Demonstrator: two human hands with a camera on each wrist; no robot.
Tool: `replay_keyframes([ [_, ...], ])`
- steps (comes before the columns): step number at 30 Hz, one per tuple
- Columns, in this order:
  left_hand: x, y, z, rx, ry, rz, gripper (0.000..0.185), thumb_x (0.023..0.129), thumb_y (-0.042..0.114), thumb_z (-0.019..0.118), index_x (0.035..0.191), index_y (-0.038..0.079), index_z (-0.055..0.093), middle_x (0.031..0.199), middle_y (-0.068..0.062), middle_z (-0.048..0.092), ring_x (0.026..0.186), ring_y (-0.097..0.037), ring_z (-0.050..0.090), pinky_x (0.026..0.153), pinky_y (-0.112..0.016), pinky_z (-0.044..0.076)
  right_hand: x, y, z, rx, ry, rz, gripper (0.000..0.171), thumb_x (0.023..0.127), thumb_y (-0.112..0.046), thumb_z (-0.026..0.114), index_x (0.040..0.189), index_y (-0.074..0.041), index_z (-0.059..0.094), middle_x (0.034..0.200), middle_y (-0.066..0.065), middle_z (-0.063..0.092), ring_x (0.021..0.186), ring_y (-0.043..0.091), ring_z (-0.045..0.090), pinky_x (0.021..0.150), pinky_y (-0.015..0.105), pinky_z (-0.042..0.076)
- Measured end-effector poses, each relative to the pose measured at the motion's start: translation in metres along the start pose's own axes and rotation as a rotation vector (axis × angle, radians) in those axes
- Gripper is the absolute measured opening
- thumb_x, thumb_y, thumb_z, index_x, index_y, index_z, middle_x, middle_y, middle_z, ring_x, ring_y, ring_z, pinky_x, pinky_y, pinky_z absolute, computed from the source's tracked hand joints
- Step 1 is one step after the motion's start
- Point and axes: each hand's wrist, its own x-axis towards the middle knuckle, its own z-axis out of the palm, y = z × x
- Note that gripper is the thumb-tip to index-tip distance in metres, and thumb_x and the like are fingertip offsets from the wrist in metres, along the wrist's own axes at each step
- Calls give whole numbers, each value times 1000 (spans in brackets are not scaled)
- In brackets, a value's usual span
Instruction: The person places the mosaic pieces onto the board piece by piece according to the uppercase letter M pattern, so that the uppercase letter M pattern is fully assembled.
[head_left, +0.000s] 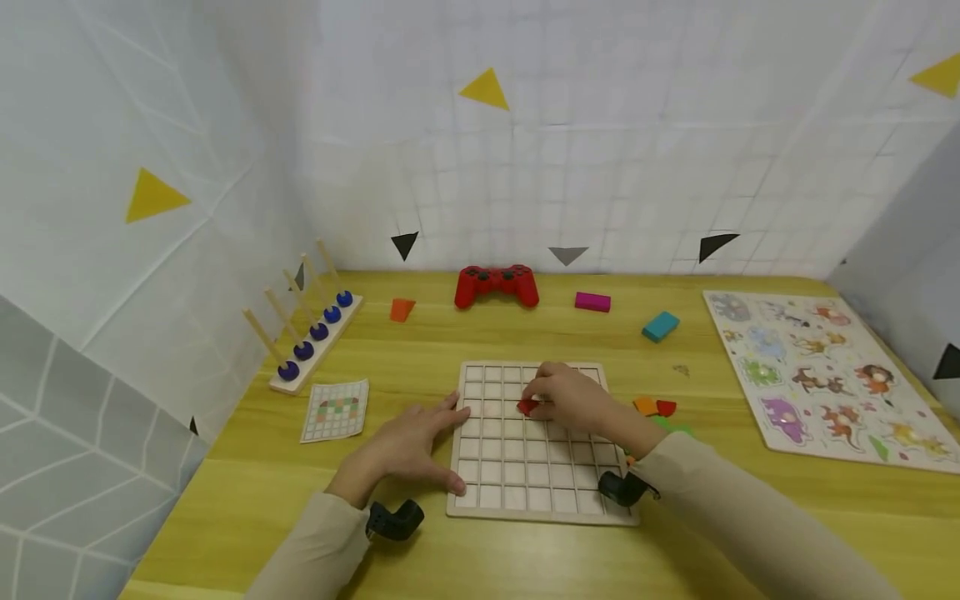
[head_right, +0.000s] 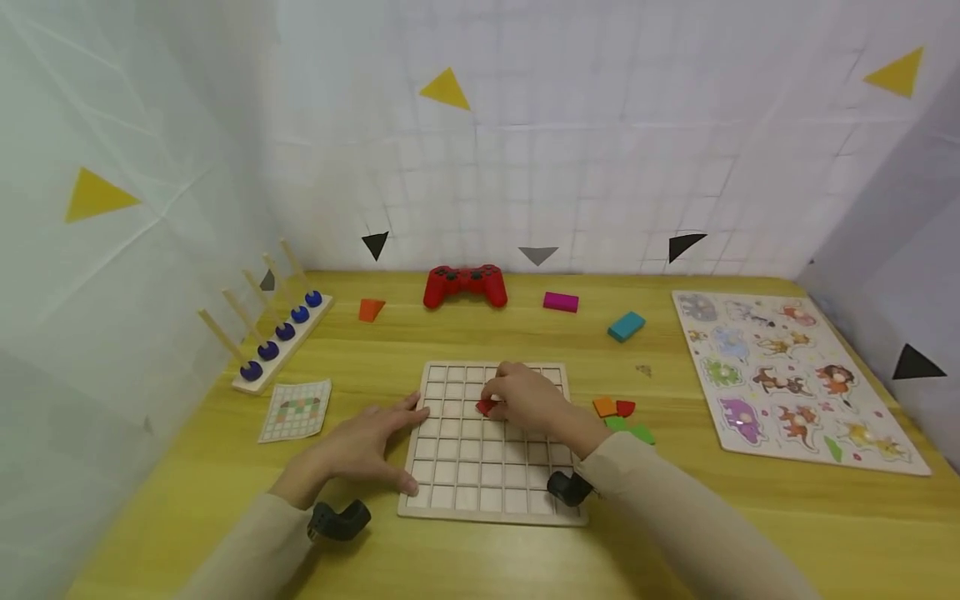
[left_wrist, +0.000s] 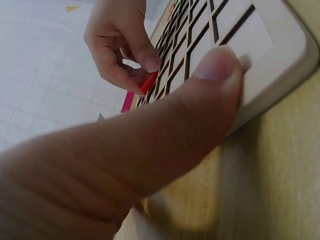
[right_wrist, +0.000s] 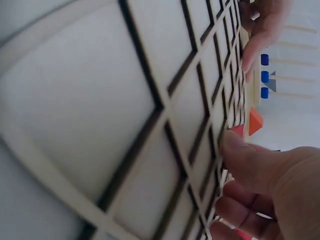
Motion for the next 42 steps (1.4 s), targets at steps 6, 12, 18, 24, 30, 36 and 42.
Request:
replay_keyframes([
  [6, 0, 1, 0, 0, -6, -9, 101, 69, 64, 79, 153, 30, 35, 167, 3, 16, 139, -35, 39, 106, -55, 40, 8, -4, 9, -49, 58, -111, 14, 86, -15, 75, 100, -14, 76, 90, 1, 64, 83, 15, 56, 74, 30, 50],
  [12, 3, 2, 2, 17, -9, -2, 102, 69, 66, 78, 154, 30, 34, 167, 3, 15, 135, -32, 41, 103, -51, 42, 18, -12, 17, -100, 71, -166, 16, 90, -15, 71, 106, -13, 76, 92, 1, 63, 85, 16, 56, 78, 31, 50],
  [18, 4, 3, 2, 4, -15, 7, 101, 70, 65, 78, 154, 30, 34, 167, 3, 16, 136, -34, 40, 104, -53, 41, 22, -17, 18, -96, 83, -170, 22, 90, -12, 70, 112, -13, 75, 94, 3, 63, 85, 16, 56, 77, 30, 50],
  [24, 3, 2, 2, 1, -14, -7, 101, 69, 64, 79, 154, 30, 35, 167, 4, 15, 136, -32, 40, 104, -54, 41, 22, -21, 14, -73, 73, -143, 21, 89, -17, 72, 109, -13, 76, 94, 3, 63, 84, 16, 56, 75, 29, 50],
  [30, -1, -1, 2, 1, -8, -17, 101, 69, 66, 79, 153, 31, 35, 167, 4, 14, 140, -33, 38, 106, -56, 40, 3, -9, -12, -23, 122, -89, 31, 92, -14, 69, 122, -11, 69, 101, 8, 64, 84, 16, 56, 72, 29, 50],
  [36, -2, 2, 0, -7, 1, 2, 101, 67, 62, 82, 152, 27, 38, 167, -1, 17, 143, -37, 34, 110, -58, 37, -63, 38, -51, 4, 186, 146, 29, 94, -12, 66, 121, -3, 68, 105, 15, 65, 83, 20, 59, 70, 35, 50],
  [42, -2, 2, 1, -18, 14, 13, 102, 66, 63, 81, 152, 27, 39, 166, -1, 18, 139, -37, 38, 106, -56, 40, -114, 67, -60, -33, 122, 273, 23, 90, -12, 69, 110, -2, 74, 99, 13, 67, 88, 28, 61, 76, 44, 53],
])
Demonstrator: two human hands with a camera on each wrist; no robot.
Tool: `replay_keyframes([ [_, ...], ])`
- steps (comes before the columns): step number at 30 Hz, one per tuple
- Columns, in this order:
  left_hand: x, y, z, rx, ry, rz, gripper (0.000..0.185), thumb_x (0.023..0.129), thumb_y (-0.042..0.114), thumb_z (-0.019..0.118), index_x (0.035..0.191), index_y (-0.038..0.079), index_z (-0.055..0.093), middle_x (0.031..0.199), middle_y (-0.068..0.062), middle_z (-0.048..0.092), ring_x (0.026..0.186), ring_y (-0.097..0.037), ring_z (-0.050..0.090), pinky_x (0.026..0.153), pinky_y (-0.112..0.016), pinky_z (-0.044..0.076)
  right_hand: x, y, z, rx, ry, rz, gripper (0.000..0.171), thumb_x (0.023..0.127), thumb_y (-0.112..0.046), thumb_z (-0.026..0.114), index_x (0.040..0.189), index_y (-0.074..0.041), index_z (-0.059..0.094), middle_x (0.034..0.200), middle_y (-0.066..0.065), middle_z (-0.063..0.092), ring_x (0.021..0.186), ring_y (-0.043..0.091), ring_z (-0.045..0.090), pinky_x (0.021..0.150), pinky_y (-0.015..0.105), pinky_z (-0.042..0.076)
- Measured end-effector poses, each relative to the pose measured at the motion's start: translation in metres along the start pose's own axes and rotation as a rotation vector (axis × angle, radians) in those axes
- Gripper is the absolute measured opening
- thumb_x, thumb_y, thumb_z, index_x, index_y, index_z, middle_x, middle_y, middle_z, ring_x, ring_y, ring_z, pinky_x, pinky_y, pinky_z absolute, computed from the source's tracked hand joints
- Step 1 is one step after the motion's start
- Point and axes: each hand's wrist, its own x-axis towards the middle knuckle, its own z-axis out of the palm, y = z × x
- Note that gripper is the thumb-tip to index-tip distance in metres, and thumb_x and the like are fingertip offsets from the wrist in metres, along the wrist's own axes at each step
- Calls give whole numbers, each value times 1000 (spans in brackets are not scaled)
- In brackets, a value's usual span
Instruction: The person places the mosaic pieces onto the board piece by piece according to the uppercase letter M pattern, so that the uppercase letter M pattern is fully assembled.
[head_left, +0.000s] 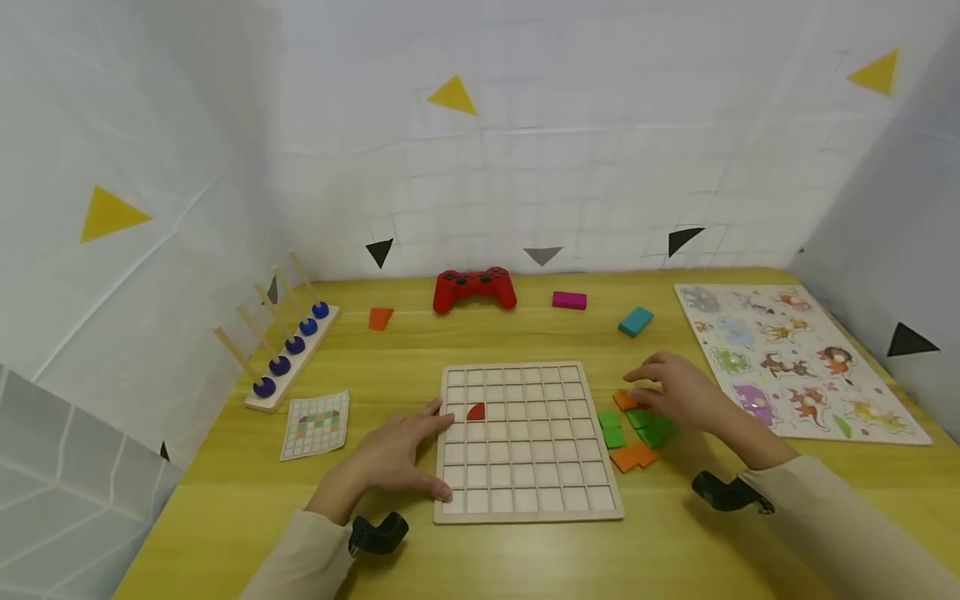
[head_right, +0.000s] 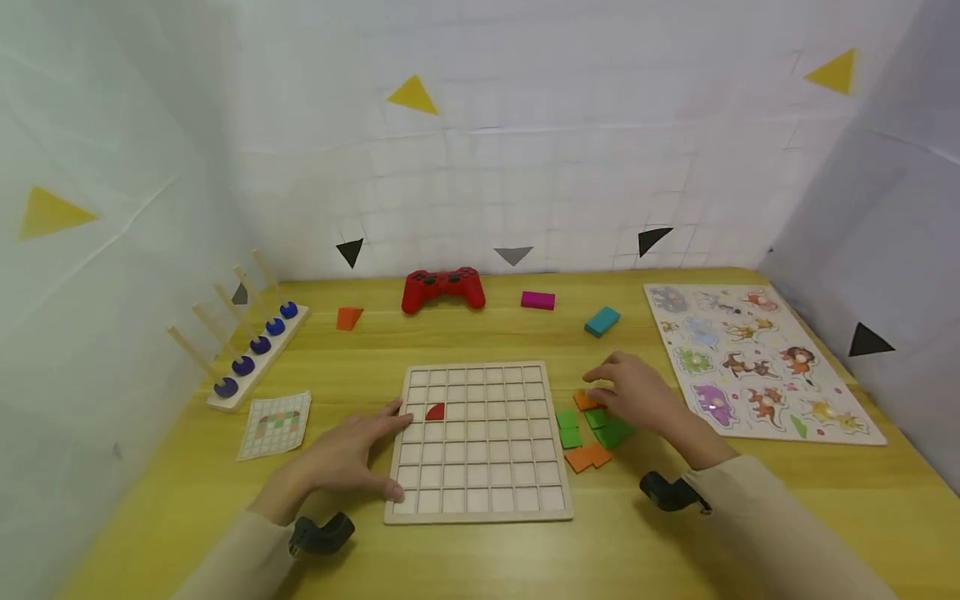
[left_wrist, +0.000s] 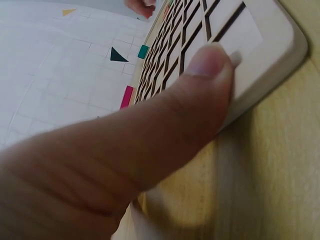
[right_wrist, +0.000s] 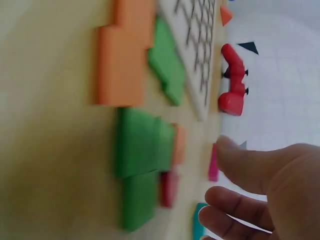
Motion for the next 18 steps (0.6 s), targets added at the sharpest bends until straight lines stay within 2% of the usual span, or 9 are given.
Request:
replay_keyframes([
  [3, -1, 0, 1, 7, -5, -8, 102, 66, 65, 81, 152, 28, 39, 167, 1, 18, 135, -35, 41, 102, -54, 43, -8, 7, 6, -7, -14, -8, 21, 87, -12, 73, 105, -3, 76, 93, 8, 68, 85, 24, 60, 80, 46, 53],
  [5, -1, -1, 2, 2, -1, -9, 102, 66, 65, 81, 152, 28, 39, 167, -1, 18, 134, -36, 42, 101, -55, 43, -8, 10, 10, -6, -26, -5, 19, 86, -11, 74, 103, -4, 77, 91, 6, 67, 85, 24, 60, 91, 51, 51],
  [8, -2, -2, 4, 0, -4, -11, 102, 66, 65, 80, 152, 28, 39, 166, 0, 18, 134, -36, 42, 100, -55, 44, -9, 13, 14, 1, -53, 31, 19, 87, -12, 73, 104, -5, 77, 91, 6, 65, 86, 25, 61, 99, 58, 46],
  [10, -2, -1, 4, -3, -5, -3, 101, 67, 65, 80, 152, 27, 39, 167, -1, 18, 134, -37, 42, 100, -56, 44, -10, 13, 16, -1, -57, 45, 19, 88, -13, 71, 105, -5, 76, 92, 6, 64, 86, 25, 61, 96, 56, 48],
  [12, -2, -1, 4, 0, -7, -3, 101, 67, 66, 79, 152, 28, 38, 167, 0, 18, 134, -36, 42, 99, -56, 44, -11, 12, 15, -23, -43, 34, 21, 89, -15, 71, 107, -5, 76, 91, 5, 63, 85, 23, 60, 86, 48, 53],
  [15, -1, 0, 3, 6, -6, -2, 101, 67, 66, 79, 152, 29, 38, 167, 1, 17, 135, -38, 42, 99, -57, 44, -12, 10, 16, -47, 14, -39, 22, 85, -14, 76, 105, -7, 76, 90, 5, 63, 81, 19, 56, 72, 36, 49],
  [17, 0, -1, 3, 13, -5, -10, 102, 67, 67, 79, 152, 29, 37, 167, 2, 17, 137, -38, 40, 101, -57, 43, -11, 7, 19, -53, 53, -108, 22, 81, -15, 79, 103, -10, 77, 92, 7, 64, 82, 19, 54, 71, 35, 46],
  [18, 0, -1, 3, 15, -5, -13, 102, 67, 67, 79, 152, 29, 37, 167, 2, 17, 137, -39, 39, 101, -58, 43, -10, 5, 21, -53, 63, -137, 21, 80, -15, 79, 101, -12, 78, 95, 8, 65, 85, 21, 54, 76, 39, 47],
])
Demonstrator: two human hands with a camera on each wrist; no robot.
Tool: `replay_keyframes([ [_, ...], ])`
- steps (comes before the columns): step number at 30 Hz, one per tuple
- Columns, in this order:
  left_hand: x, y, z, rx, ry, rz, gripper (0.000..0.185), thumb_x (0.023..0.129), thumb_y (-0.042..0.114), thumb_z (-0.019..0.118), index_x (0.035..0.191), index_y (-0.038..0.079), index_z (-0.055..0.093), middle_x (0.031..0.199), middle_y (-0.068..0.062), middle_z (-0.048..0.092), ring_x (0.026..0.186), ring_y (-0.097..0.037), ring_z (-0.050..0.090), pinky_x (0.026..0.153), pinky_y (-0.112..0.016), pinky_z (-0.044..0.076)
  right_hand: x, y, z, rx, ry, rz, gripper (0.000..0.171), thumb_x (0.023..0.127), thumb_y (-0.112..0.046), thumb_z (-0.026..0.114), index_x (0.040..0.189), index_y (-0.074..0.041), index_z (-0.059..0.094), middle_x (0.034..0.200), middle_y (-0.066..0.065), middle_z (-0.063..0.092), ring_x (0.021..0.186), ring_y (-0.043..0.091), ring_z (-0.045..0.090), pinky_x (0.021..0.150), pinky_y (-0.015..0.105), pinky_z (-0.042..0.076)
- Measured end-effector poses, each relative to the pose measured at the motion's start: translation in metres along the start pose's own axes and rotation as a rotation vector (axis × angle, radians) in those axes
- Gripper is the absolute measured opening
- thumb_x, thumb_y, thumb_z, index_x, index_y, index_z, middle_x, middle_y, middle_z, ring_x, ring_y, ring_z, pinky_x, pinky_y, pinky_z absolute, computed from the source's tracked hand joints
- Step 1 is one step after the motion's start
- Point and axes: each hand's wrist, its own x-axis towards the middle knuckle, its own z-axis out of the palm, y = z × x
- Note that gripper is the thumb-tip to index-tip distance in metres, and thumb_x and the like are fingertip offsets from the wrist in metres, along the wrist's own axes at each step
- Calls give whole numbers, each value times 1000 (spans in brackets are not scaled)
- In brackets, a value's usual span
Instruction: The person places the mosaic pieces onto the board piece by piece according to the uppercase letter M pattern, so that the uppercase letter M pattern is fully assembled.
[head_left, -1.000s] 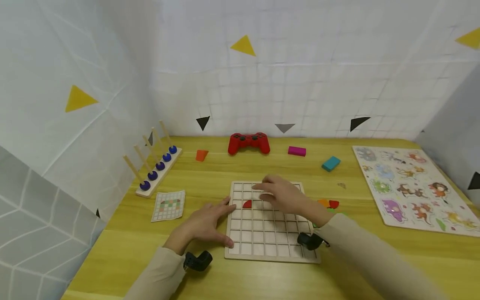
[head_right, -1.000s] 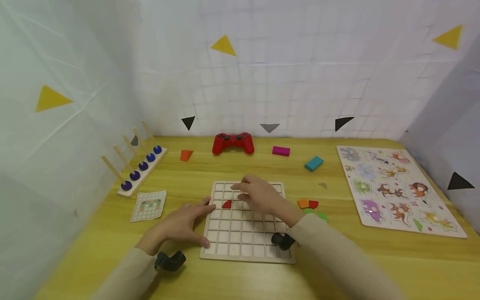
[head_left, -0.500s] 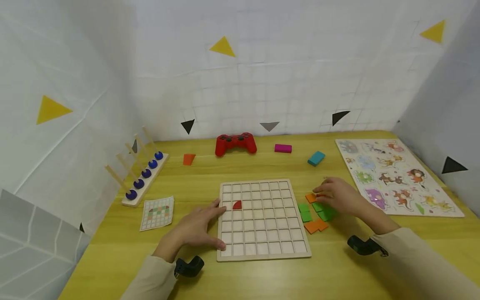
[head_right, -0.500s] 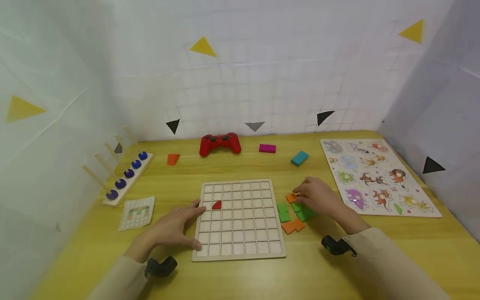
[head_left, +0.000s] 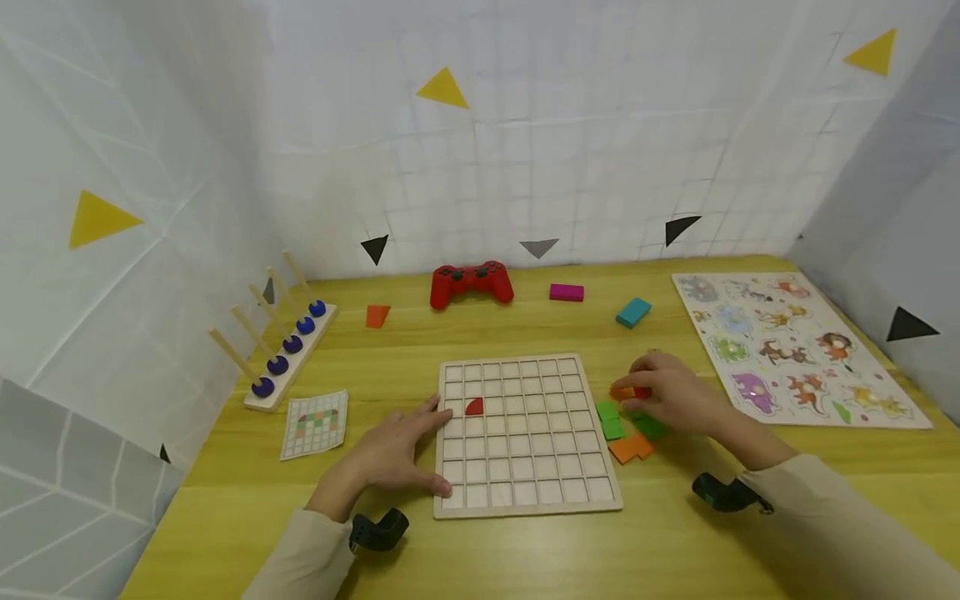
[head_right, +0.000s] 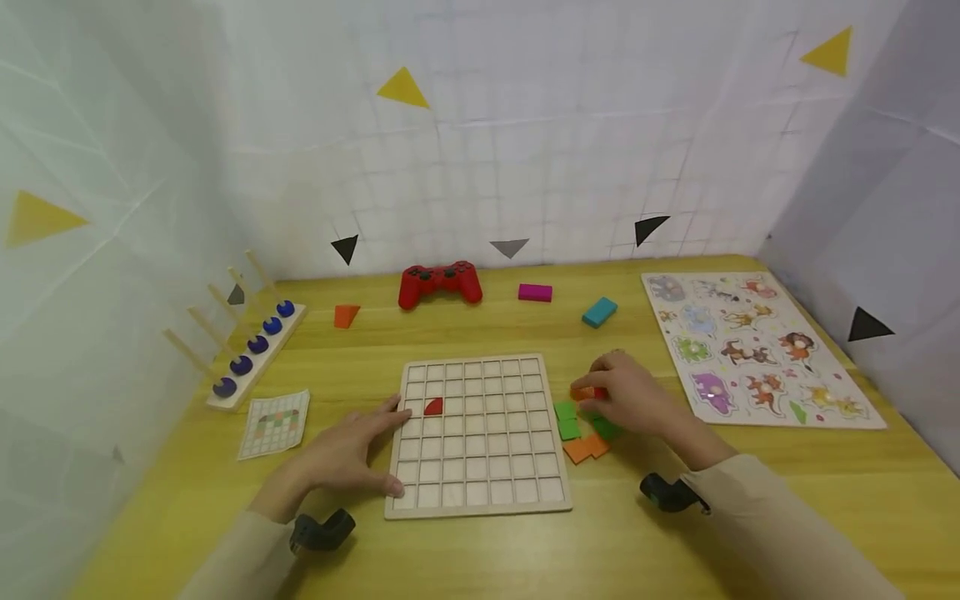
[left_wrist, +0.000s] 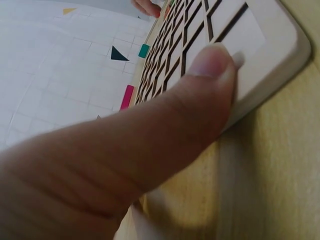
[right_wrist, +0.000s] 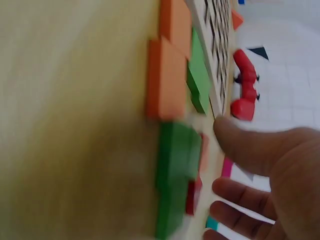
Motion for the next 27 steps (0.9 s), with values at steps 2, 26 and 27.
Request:
replay_keyframes([
  [2, -1, -1, -1, 0, 4, -2, 102, 67, 67, 79, 152, 29, 37, 167, 2, 17, 138, -40, 39, 102, -58, 43, 3, -4, 3, -7, -1, -27, 19, 80, -18, 80, 99, -16, 79, 101, 11, 65, 91, 27, 55, 83, 49, 47],
  [26, 3, 1, -1, 14, -9, 1, 102, 67, 65, 80, 152, 30, 37, 167, 2, 16, 143, -38, 35, 110, -57, 37, 14, -12, 7, -76, -85, 12, 23, 82, -19, 79, 102, -8, 76, 117, 20, 64, 110, 45, 56, 88, 64, 45],
  [27, 2, 0, -1, 17, -4, 4, 102, 67, 65, 80, 153, 30, 37, 167, 2, 16, 143, -39, 34, 110, -57, 36, 16, -12, 6, -69, -70, 0, 23, 82, -19, 79, 102, -8, 76, 117, 21, 64, 109, 44, 57, 89, 64, 45],
])
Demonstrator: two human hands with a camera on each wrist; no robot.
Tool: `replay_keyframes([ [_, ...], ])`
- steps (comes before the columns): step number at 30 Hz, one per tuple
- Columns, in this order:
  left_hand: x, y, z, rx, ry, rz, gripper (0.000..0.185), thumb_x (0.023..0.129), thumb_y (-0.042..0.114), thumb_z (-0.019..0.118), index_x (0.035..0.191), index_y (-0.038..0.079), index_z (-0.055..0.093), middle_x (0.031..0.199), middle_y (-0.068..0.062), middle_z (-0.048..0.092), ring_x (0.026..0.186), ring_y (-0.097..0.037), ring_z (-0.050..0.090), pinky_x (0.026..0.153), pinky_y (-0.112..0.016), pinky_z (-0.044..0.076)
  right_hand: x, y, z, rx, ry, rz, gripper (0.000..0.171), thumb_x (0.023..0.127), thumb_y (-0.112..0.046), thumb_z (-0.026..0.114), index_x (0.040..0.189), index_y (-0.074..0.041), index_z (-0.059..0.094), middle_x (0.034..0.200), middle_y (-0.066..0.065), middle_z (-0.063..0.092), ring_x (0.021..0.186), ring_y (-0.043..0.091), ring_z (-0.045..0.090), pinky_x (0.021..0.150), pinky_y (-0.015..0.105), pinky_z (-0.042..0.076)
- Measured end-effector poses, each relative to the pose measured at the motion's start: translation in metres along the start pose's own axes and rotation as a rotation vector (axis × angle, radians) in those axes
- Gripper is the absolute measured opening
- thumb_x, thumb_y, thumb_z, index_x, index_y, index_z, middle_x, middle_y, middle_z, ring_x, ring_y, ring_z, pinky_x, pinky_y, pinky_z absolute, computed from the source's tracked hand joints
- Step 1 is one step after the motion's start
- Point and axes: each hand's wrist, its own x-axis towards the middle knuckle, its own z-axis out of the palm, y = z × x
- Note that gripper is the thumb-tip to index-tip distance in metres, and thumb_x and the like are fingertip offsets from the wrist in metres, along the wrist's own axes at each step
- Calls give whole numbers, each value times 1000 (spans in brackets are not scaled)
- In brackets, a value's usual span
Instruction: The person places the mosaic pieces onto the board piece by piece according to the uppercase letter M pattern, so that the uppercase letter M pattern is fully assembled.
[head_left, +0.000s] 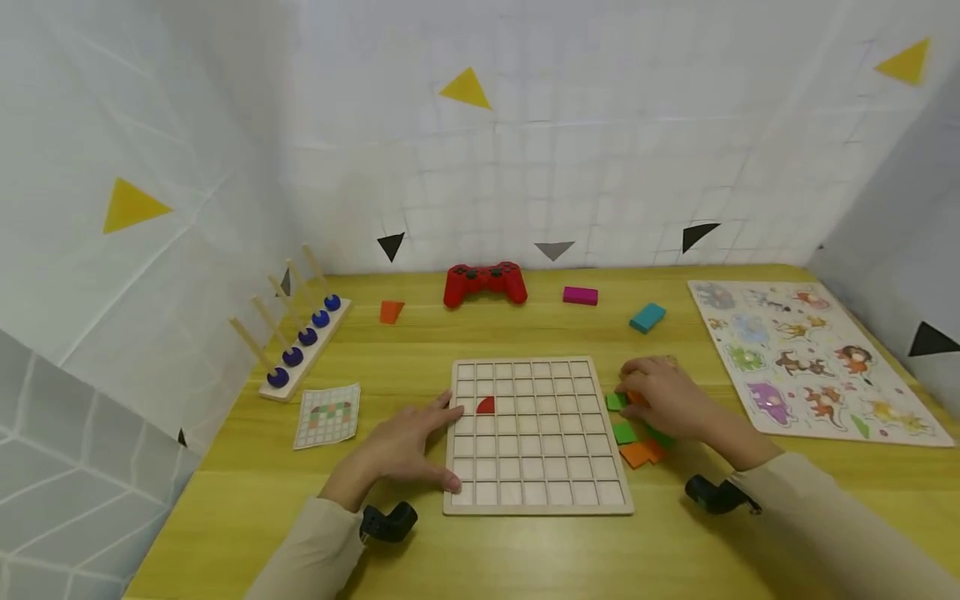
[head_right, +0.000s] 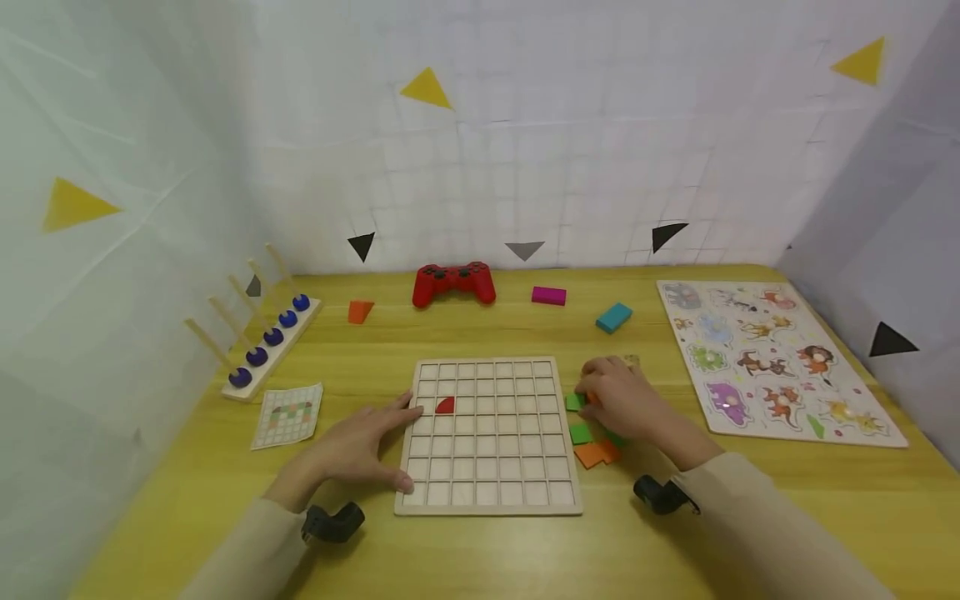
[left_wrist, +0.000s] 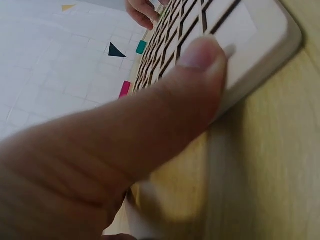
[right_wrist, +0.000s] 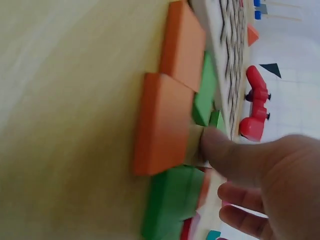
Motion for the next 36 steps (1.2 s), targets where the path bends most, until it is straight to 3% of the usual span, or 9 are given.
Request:
replay_keyframes([
  [7, 1, -2, 0, 5, 12, 17, 102, 68, 69, 77, 153, 31, 35, 167, 3, 16, 142, -37, 37, 109, -55, 38, 16, -13, -4, 44, 40, -29, 25, 83, -24, 78, 101, -7, 74, 117, 21, 66, 108, 41, 60, 88, 57, 50],
  [15, 2, -2, -1, 7, 12, 7, 100, 69, 67, 77, 153, 31, 36, 167, 3, 16, 143, -38, 36, 110, -56, 37, 52, -49, 6, 40, -54, -33, 23, 82, -31, 79, 96, -13, 75, 120, 16, 65, 111, 37, 59, 87, 57, 51],
  [24, 0, -2, -1, 6, 18, 11, 100, 69, 67, 77, 153, 31, 37, 166, 2, 17, 144, -38, 34, 113, -56, 34, 85, -89, 20, 16, -80, -141, 24, 87, -28, 74, 105, -12, 77, 116, 10, 66, 108, 32, 60, 83, 50, 53],
  [29, 0, 0, 0, -4, 10, 0, 100, 69, 68, 77, 152, 31, 37, 167, 2, 17, 143, -37, 36, 111, -55, 36, 93, -100, 27, 5, -104, -99, 24, 88, -29, 74, 106, -14, 76, 116, 9, 66, 109, 30, 59, 87, 53, 51],
  [36, 4, 1, -2, 31, 1, 1, 99, 70, 68, 76, 153, 33, 35, 167, 3, 16, 144, -37, 35, 111, -56, 36, 92, -100, 28, 0, -94, -88, 28, 87, -27, 75, 109, -11, 76, 114, 10, 66, 103, 28, 60, 81, 46, 53],
])
